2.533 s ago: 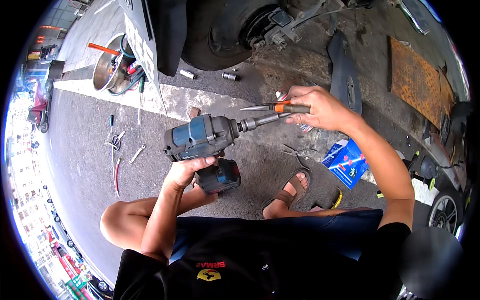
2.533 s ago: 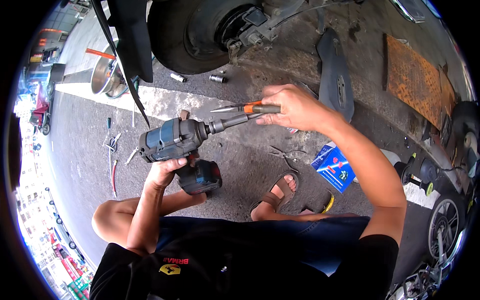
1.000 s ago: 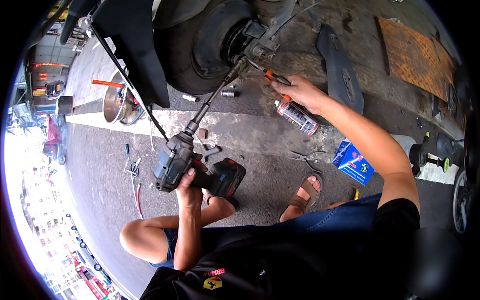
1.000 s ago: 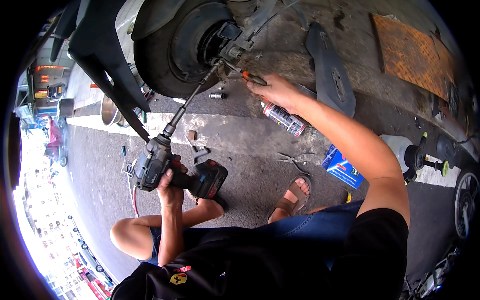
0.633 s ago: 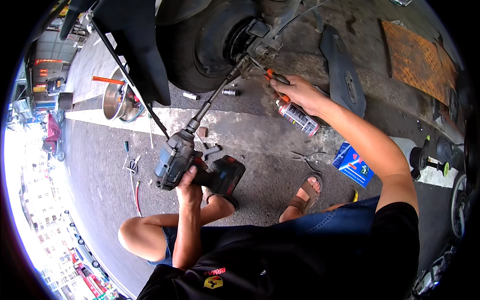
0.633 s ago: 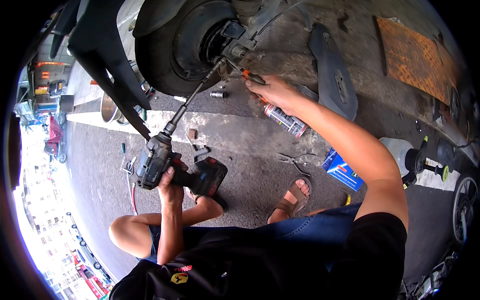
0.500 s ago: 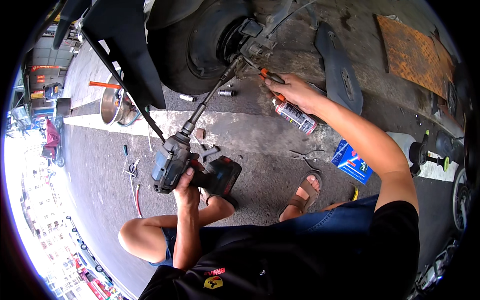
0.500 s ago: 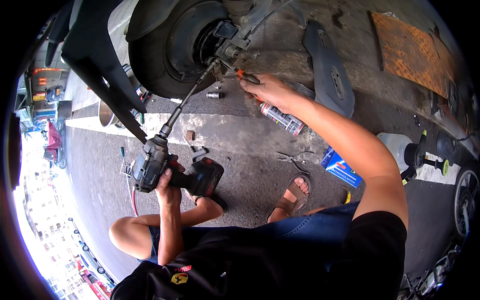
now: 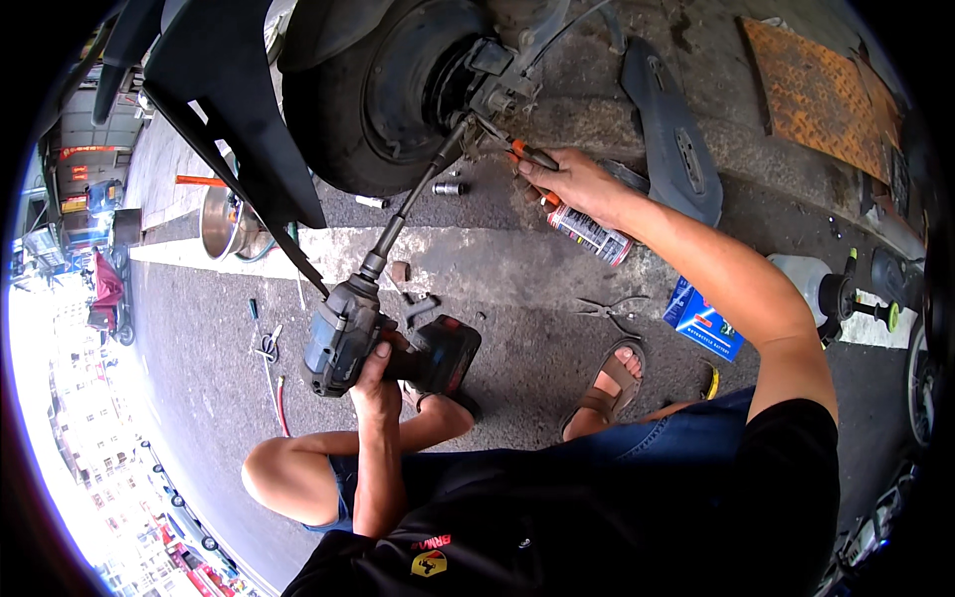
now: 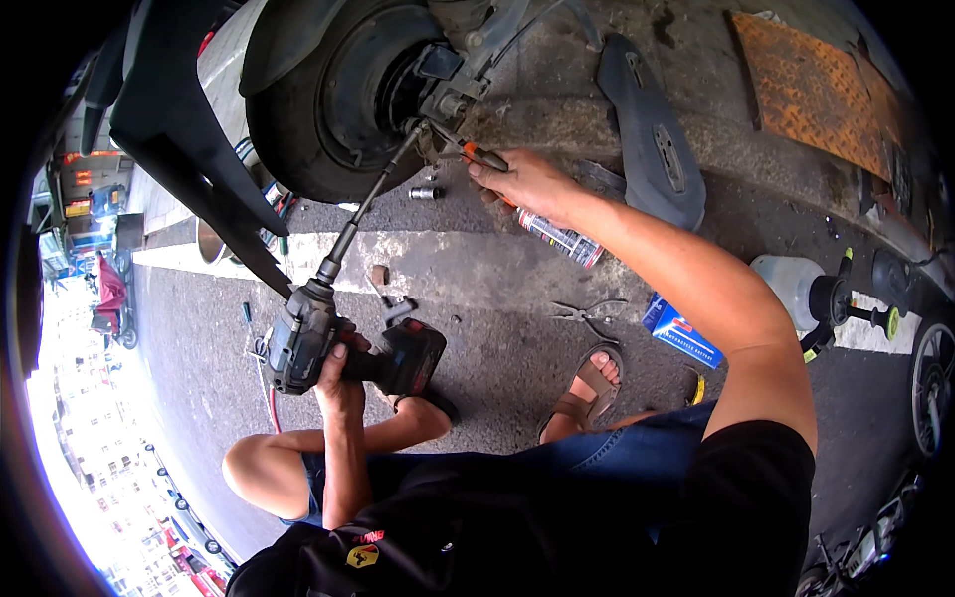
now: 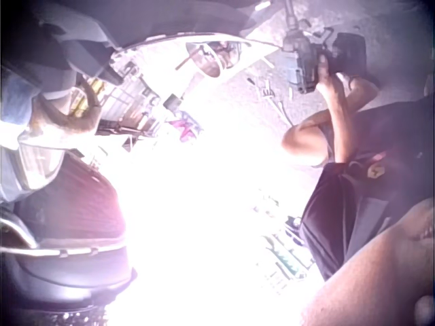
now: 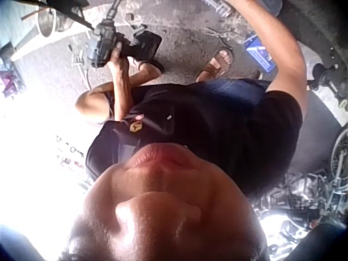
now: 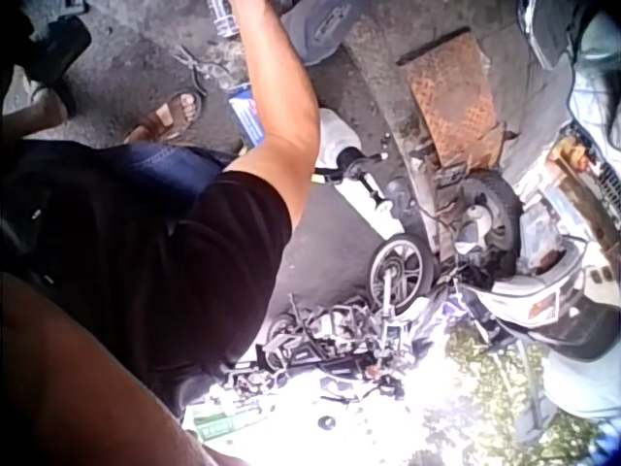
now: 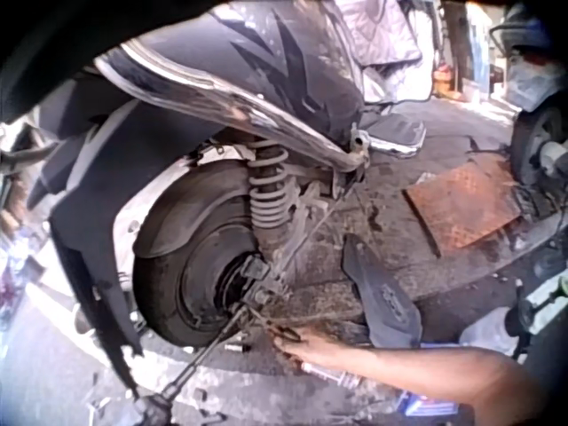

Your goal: The person works on a motorcycle brake assembly by hand, using a power drill and pliers to remove and adjust components before placing small parts into a metal bowl.

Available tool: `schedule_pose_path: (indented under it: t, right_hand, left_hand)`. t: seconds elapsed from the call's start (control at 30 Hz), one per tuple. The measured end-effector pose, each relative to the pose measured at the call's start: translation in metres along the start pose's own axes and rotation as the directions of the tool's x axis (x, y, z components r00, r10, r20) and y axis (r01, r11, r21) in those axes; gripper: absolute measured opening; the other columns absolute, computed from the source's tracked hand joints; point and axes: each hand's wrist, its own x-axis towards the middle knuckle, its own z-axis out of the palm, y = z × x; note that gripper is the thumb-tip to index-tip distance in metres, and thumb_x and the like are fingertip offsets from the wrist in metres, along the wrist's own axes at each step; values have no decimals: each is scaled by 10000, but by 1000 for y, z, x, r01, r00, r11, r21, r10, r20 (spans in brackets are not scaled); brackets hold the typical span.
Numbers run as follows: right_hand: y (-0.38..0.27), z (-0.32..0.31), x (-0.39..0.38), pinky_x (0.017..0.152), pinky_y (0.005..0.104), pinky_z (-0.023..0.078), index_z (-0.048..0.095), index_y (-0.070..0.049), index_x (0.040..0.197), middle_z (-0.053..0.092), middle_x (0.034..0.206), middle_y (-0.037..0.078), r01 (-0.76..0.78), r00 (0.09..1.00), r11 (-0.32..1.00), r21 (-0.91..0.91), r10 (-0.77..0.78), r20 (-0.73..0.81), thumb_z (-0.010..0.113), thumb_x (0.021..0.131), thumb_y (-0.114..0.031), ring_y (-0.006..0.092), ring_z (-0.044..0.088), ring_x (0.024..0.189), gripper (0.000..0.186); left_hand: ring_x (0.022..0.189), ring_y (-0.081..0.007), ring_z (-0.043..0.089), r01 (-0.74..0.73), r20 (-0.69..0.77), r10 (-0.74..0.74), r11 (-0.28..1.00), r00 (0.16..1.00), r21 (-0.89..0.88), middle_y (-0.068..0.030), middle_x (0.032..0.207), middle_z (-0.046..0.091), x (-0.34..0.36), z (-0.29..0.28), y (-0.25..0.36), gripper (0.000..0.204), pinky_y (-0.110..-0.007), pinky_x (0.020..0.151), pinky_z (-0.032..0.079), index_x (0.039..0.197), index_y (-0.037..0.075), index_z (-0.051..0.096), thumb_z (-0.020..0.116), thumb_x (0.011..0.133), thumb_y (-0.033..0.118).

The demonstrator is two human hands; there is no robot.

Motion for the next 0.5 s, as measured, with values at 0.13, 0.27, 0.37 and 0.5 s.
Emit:
schedule_pose_path:
  t: [0.13, 0.27, 0.37, 0.5]
  right_hand:
    - [-3, 2, -2, 536, 235, 445, 604, -20, 989, 586, 793, 9, 22, 1000, 999, 37, -23, 9, 602, 934, -328, 77, 557, 708, 313]
    - [3, -1, 2, 530, 238, 436, 610, -24, 968, 587, 781, 15, 4, 1000, 1000, 8, -4, -16, 604, 933, -332, 81, 548, 682, 310]
    - [0, -2, 1, 532, 240, 435, 616, -23, 948, 592, 766, 24, 45, 999, 999, -31, -44, 7, 600, 934, -338, 82, 543, 671, 316]
    - [2, -9, 4, 552, 251, 453, 617, -20, 934, 599, 776, 19, 35, 999, 988, -148, -31, 33, 590, 939, -346, 80, 546, 668, 327]
  left_hand:
    - [803, -204, 603, -5, -27, 7, 998, 1000, 65, -102, 977, 621, -2, -2, 7, 497, -319, 744, 494, 1177, 10, 548, 719, 743, 183]
    - [803, -200, 605, -102, -46, 112, 979, 993, 179, -108, 976, 635, 6, -5, 16, 472, -320, 741, 493, 1150, 6, 573, 718, 740, 189]
    - [812, -196, 606, -121, -27, 131, 964, 991, 239, -110, 990, 637, 11, -11, 17, 457, -324, 743, 493, 1136, 5, 579, 717, 742, 190]
    - [812, -198, 607, -106, -11, 111, 969, 994, 224, -108, 991, 634, 19, -24, 7, 443, -330, 746, 495, 1132, 7, 577, 711, 754, 195]
